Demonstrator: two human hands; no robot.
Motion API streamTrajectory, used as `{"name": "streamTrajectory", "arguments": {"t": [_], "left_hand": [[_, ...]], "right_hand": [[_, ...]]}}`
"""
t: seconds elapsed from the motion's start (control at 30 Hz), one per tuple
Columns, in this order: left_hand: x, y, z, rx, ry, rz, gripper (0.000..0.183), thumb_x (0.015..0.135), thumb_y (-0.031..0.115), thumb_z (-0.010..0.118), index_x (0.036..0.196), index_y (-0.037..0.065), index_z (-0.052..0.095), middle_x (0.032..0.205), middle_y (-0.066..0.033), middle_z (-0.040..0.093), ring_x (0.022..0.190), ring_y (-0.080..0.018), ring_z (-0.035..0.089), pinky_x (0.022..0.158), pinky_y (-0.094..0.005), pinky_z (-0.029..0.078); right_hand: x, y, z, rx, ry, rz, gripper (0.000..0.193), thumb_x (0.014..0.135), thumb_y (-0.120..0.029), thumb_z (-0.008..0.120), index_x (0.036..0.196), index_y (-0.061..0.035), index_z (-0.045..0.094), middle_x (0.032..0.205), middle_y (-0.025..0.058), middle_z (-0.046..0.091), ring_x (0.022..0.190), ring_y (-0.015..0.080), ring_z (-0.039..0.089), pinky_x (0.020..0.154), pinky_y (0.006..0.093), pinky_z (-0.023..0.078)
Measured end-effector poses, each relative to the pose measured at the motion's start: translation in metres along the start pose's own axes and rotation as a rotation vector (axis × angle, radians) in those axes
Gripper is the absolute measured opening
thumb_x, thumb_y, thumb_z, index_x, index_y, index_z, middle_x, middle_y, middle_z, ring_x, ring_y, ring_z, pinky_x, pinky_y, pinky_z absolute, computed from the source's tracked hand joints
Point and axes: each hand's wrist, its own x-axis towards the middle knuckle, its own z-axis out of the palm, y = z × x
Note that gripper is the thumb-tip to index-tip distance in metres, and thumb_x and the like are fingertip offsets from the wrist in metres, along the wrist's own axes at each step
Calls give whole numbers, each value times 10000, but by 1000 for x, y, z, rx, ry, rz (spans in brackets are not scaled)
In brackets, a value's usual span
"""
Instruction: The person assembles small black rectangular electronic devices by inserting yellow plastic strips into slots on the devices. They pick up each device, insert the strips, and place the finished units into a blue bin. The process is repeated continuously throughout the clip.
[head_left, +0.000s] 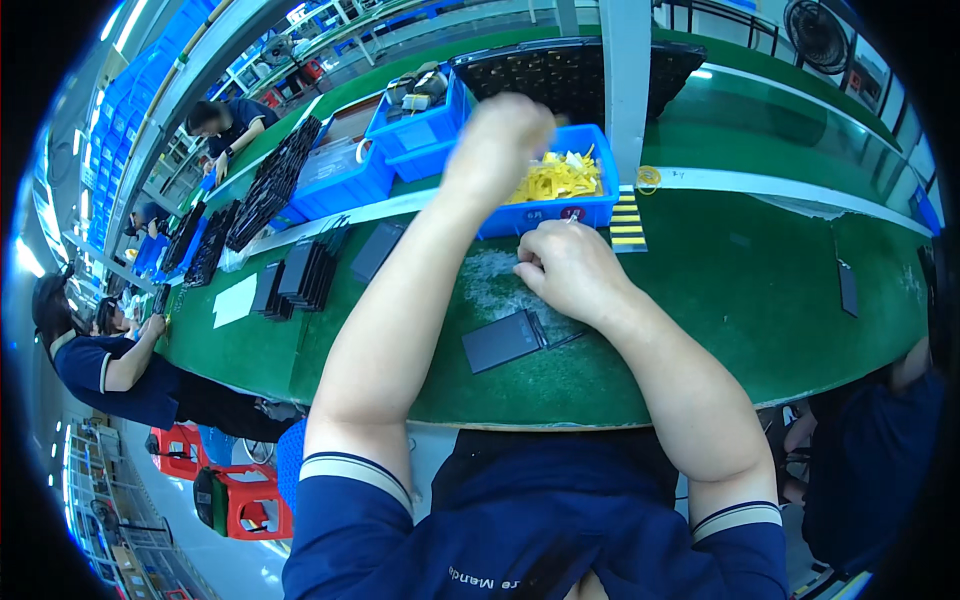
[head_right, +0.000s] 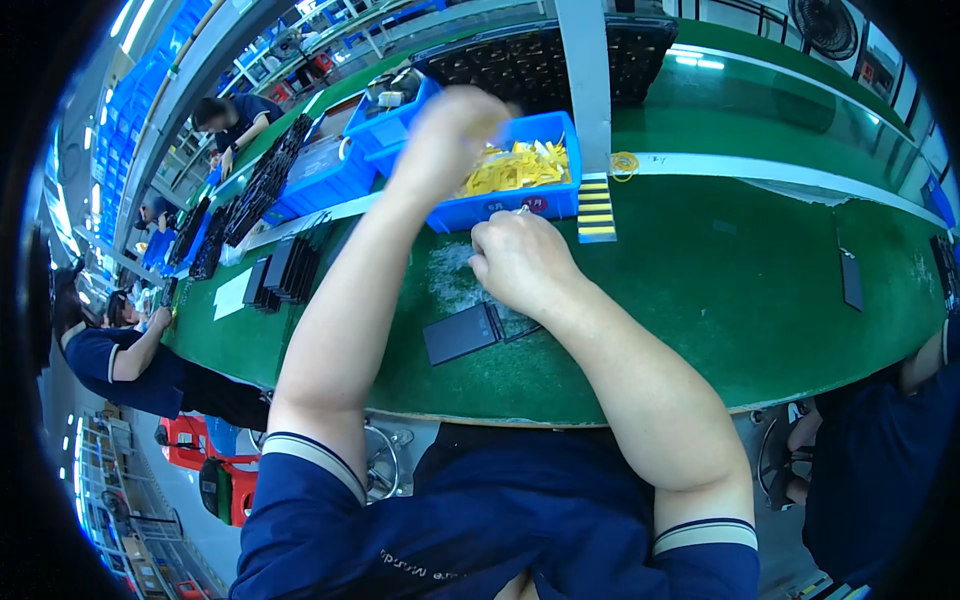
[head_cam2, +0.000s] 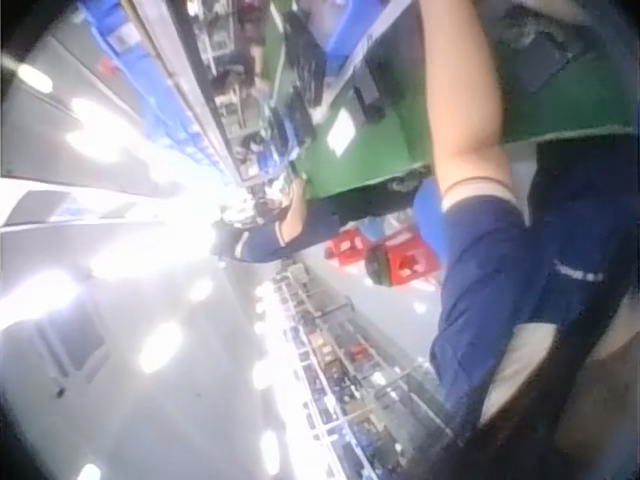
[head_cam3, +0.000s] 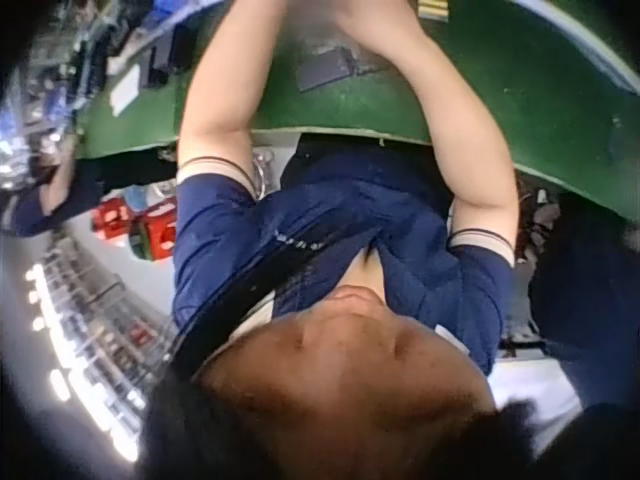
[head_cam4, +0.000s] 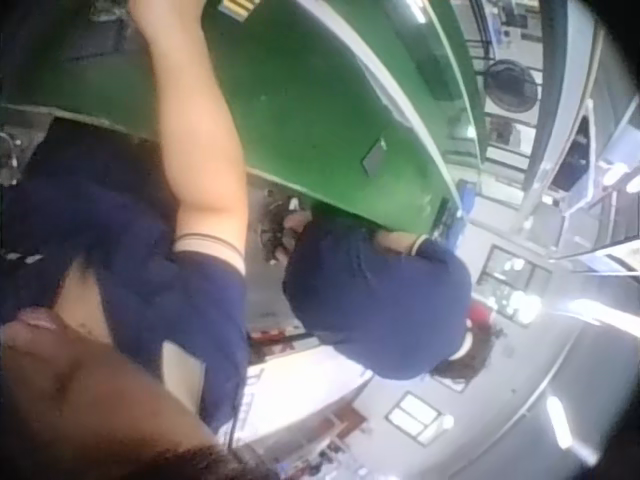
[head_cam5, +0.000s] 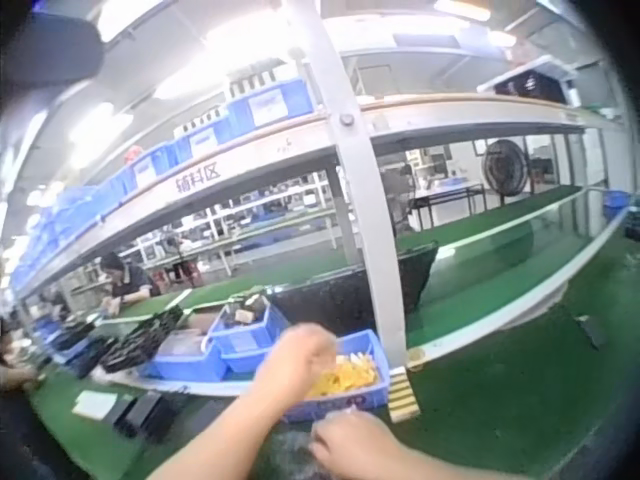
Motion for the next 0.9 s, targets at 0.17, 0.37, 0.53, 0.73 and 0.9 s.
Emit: {"name": "streamTrajectory", "arguments": {"t": [0.17, 0.37, 0.53, 0.73, 0.9], "left_hand": [[-10, 16, 12, -25, -143, -413, 150, 701, 123, 704, 805, 52, 621, 944, -129, 615, 891, -316, 609, 781, -414, 492], [-9, 14, 22, -63, -49, -379, 113, 715, 106, 706, 779, 52, 629, 749, -120, 610, 752, -301, 619, 685, -400, 493], [3, -8, 17, 27, -315, -349, 357, 739, 25, 610, 1082, 116, 650, 1075, -165, 602, 1014, -317, 585, 878, -391, 470], [-19, 1, -19, 20, -195, -297, 164, 760, 85, 600, 907, 62, 670, 950, -156, 644, 871, -329, 617, 790, -423, 488], [-75, 60, -48, -159, -549, -333, 273, 741, 274, 696, 818, 27, 608, 848, -151, 642, 799, -330, 623, 721, -425, 495]], "right_hand": [[-2, 7, -1, -23, 35, 0, 129, 723, -154, 673, 719, -28, 643, 766, 151, 628, 793, 325, 618, 768, 422, 492], [-2, 5, 2, -28, -1, -14, 130, 717, -153, 674, 707, -27, 640, 766, 153, 630, 785, 324, 621, 761, 420, 496], [-1, 6, 1, -28, -2, -18, 134, 718, -156, 670, 699, -26, 642, 754, 149, 632, 782, 315, 623, 747, 420, 497], [2, 4, -2, -37, 27, -33, 114, 719, -142, 654, 704, -29, 646, 748, 141, 632, 765, 312, 621, 723, 421, 494], [4, 19, -3, -69, 123, 30, 111, 730, -131, 633, 740, -25, 663, 744, 151, 629, 742, 322, 617, 693, 435, 489]]}}
